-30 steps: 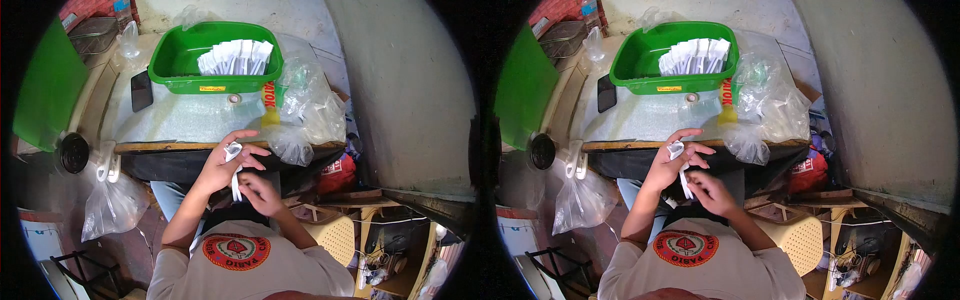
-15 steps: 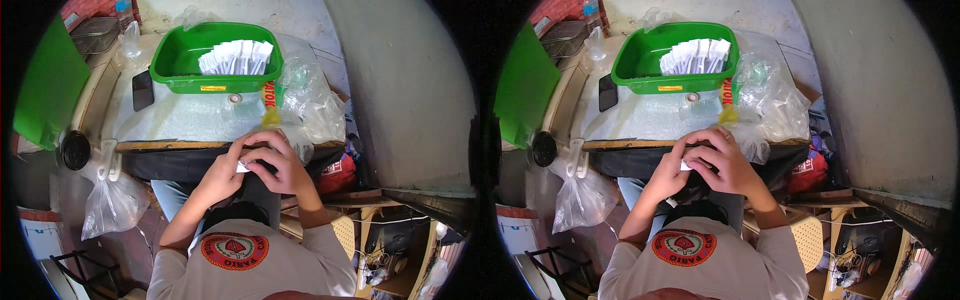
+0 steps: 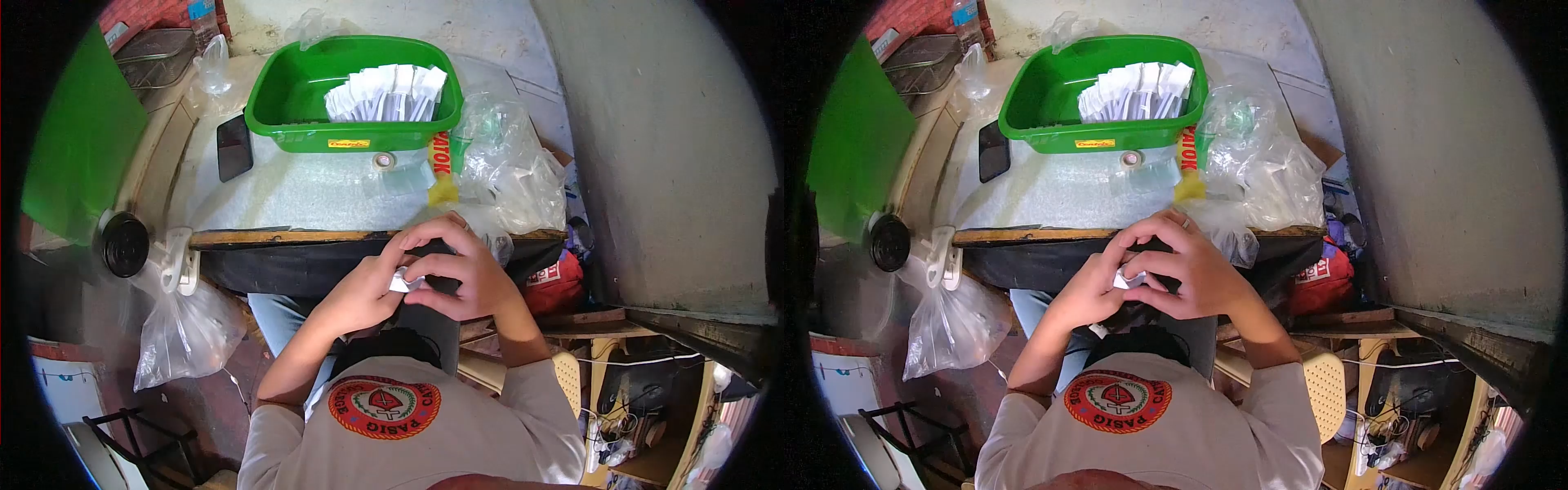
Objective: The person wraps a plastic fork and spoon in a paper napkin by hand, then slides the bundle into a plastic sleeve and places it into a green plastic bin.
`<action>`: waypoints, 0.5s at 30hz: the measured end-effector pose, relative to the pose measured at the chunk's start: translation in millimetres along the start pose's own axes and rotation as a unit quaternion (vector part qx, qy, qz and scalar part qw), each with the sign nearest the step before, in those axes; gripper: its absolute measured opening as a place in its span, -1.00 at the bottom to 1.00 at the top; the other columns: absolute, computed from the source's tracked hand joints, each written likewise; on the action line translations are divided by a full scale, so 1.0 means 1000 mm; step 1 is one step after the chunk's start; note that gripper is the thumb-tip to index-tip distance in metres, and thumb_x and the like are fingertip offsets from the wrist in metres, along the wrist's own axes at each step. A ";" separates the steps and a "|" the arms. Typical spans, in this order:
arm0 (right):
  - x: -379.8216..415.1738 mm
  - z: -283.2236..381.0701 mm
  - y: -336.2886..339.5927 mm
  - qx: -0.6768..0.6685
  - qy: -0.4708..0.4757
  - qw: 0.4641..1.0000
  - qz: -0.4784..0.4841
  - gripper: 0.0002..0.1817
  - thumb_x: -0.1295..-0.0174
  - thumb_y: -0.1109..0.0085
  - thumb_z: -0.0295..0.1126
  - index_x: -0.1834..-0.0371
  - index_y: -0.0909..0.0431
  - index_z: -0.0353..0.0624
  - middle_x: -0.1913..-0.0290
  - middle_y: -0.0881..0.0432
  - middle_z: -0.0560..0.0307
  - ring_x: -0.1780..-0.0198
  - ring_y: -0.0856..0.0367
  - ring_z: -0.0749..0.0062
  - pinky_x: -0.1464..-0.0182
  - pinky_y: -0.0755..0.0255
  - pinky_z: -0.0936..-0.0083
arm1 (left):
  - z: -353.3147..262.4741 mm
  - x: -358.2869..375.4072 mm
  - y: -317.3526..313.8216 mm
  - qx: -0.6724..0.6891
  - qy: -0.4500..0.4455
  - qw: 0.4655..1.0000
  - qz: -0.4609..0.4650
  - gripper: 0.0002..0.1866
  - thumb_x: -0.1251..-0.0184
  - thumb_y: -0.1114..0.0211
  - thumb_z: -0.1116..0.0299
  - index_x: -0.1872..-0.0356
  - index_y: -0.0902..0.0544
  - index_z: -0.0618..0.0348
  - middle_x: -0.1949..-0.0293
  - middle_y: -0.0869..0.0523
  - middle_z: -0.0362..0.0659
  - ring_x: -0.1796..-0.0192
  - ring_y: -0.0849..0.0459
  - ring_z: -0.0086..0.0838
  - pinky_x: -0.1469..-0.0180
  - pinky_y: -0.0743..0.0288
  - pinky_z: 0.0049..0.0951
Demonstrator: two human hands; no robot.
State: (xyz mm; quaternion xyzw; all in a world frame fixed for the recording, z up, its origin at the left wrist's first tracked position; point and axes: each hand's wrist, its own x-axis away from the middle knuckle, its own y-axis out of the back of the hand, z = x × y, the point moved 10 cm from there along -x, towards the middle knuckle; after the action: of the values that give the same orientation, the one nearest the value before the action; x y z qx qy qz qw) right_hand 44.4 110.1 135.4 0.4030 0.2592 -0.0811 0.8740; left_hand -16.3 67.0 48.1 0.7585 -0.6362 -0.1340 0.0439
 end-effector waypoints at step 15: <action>-0.004 0.007 0.008 0.007 -0.004 1.000 -0.029 -0.67 0.13 -0.54 -0.35 0.22 -0.73 0.10 0.03 -0.60 0.23 0.00 -0.56 0.23 -0.10 -0.37 0.29 | -0.004 -0.003 -0.002 0.033 -0.097 0.994 0.032 -0.23 -0.13 -0.14 0.71 -0.45 -0.19 0.17 -0.24 -0.51 0.03 -0.22 -0.57 -0.22 -0.25 -0.42 -0.28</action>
State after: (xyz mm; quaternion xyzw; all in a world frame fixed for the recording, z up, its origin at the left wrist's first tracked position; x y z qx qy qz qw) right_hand 46.4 110.0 146.0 0.4010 0.2671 -0.1096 0.8694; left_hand -14.0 69.5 52.0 0.7220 -0.6658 -0.1845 -0.0389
